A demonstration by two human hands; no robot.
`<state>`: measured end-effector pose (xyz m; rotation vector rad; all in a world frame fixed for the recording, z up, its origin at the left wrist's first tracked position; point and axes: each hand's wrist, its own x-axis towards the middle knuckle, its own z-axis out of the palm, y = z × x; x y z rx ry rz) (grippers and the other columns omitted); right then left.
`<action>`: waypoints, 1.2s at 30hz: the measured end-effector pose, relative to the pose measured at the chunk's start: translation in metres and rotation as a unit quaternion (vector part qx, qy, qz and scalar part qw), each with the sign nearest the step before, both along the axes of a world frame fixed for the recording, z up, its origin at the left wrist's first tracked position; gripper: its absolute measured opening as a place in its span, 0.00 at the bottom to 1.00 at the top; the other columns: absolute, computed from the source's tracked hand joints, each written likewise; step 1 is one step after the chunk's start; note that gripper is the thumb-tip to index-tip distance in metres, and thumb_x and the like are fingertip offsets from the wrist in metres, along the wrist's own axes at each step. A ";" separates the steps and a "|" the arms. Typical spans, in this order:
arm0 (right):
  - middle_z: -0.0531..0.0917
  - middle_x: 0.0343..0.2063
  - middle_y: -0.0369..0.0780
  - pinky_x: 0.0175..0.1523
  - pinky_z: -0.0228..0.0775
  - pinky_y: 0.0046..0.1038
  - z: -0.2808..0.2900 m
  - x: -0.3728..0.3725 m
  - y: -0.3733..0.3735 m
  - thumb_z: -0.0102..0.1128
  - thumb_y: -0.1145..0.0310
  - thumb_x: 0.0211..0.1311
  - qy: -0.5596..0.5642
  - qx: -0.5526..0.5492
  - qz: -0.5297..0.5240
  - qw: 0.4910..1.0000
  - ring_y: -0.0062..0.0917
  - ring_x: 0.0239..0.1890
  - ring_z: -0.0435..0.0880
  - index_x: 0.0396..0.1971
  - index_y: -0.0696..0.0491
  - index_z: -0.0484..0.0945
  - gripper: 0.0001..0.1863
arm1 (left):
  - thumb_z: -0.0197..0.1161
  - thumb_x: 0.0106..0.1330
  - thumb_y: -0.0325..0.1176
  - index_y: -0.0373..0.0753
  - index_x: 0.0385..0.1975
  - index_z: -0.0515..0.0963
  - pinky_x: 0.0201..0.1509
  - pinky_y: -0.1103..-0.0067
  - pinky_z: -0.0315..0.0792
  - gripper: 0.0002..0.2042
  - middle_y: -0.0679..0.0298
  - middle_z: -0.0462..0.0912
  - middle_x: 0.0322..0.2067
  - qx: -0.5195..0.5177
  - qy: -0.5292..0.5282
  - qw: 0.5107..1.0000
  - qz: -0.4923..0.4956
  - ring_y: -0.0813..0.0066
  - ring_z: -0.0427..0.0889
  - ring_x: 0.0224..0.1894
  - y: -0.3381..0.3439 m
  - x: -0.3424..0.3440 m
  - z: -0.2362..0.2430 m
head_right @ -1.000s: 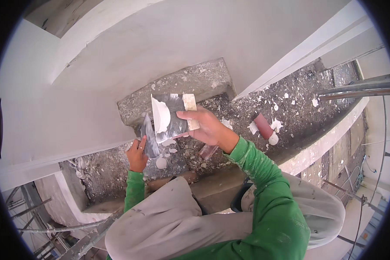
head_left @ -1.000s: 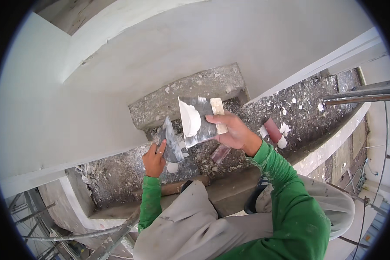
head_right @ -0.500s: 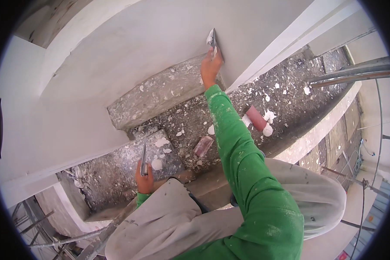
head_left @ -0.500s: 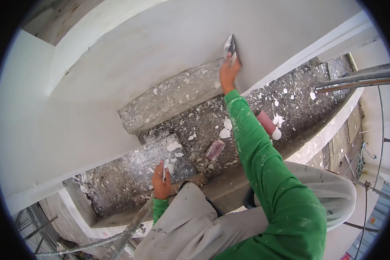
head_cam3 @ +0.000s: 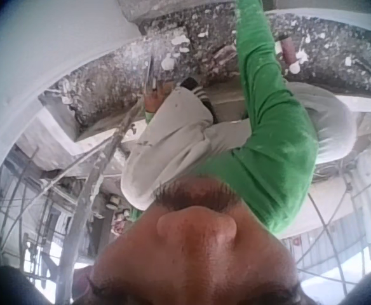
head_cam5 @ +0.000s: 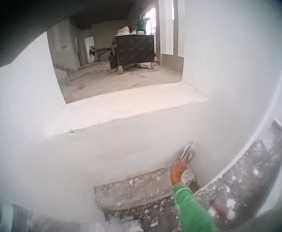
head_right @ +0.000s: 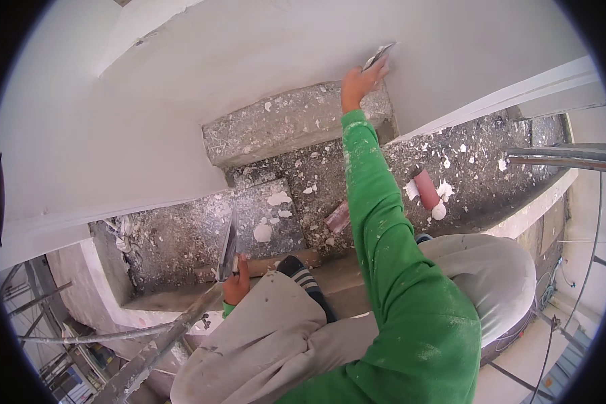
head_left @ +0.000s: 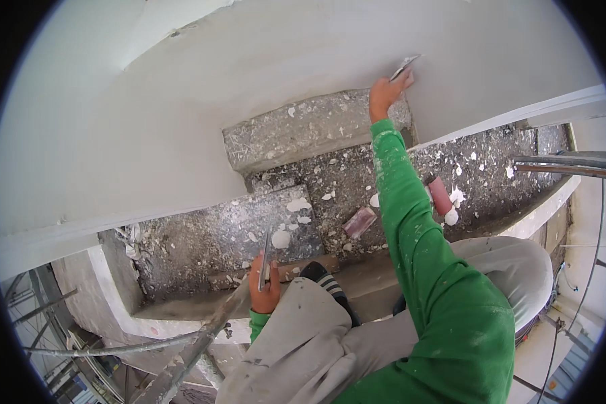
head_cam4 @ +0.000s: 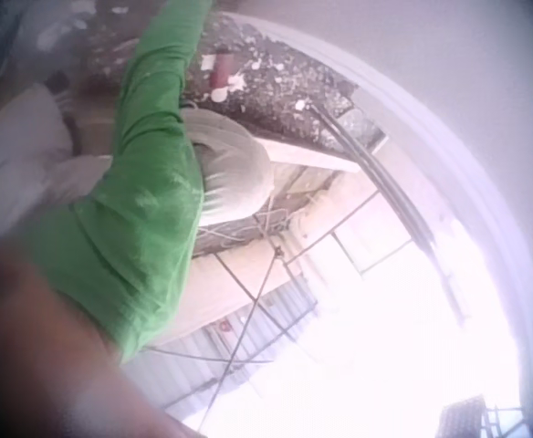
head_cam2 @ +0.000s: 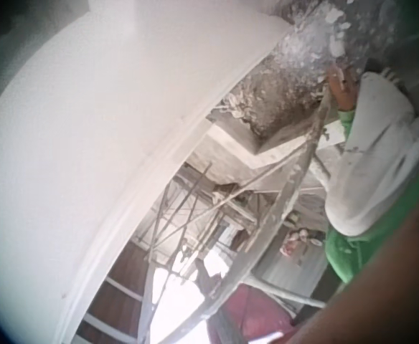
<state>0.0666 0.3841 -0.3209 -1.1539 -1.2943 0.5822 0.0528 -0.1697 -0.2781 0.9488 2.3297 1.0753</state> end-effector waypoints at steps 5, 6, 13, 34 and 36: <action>0.55 0.64 0.53 0.67 0.38 0.51 0.042 -0.101 -0.135 0.54 0.77 0.56 -0.081 -0.064 0.064 0.993 0.44 0.68 0.52 0.68 0.62 0.43 0.42 | 0.58 0.67 0.27 0.31 0.55 0.71 0.48 0.73 0.73 0.17 0.51 0.82 0.44 -0.030 -0.048 0.997 0.048 0.55 0.81 0.47 -0.005 0.008 0.018; 0.57 0.61 0.54 0.68 0.41 0.48 0.038 -0.129 -0.155 0.55 0.81 0.51 -0.096 -0.042 0.055 0.993 0.50 0.65 0.56 0.68 0.64 0.42 0.44 | 0.58 0.67 0.28 0.31 0.55 0.71 0.48 0.74 0.73 0.18 0.52 0.82 0.43 -0.047 -0.016 0.999 0.012 0.56 0.81 0.46 -0.011 0.007 0.012; 0.55 0.64 0.55 0.70 0.36 0.44 0.040 -0.187 -0.259 0.53 0.80 0.56 -0.128 -0.042 0.205 0.970 0.50 0.66 0.55 0.68 0.63 0.42 0.42 | 0.52 0.71 0.31 0.33 0.34 0.70 0.29 0.80 0.67 0.07 0.62 0.74 0.26 0.114 -0.228 0.966 0.034 0.73 0.73 0.26 0.062 -0.011 0.089; 0.78 0.46 0.43 0.55 0.70 0.38 0.153 0.103 -0.188 0.52 0.61 0.68 0.308 -0.415 0.478 0.710 0.29 0.47 0.78 0.55 0.56 0.67 0.21 | 0.61 0.66 0.32 0.32 0.45 0.71 0.21 0.83 0.67 0.13 0.63 0.76 0.27 0.054 -0.549 0.764 -0.335 0.82 0.73 0.21 0.138 -0.075 0.120; 0.79 0.38 0.37 0.37 0.72 0.28 0.153 0.100 -0.182 0.53 0.60 0.68 0.445 -0.488 0.469 0.587 0.21 0.33 0.78 0.51 0.54 0.69 0.17 | 0.62 0.65 0.33 0.33 0.42 0.73 0.22 0.83 0.68 0.12 0.67 0.77 0.26 -0.020 -0.483 0.793 -0.371 0.83 0.74 0.22 0.145 -0.067 0.112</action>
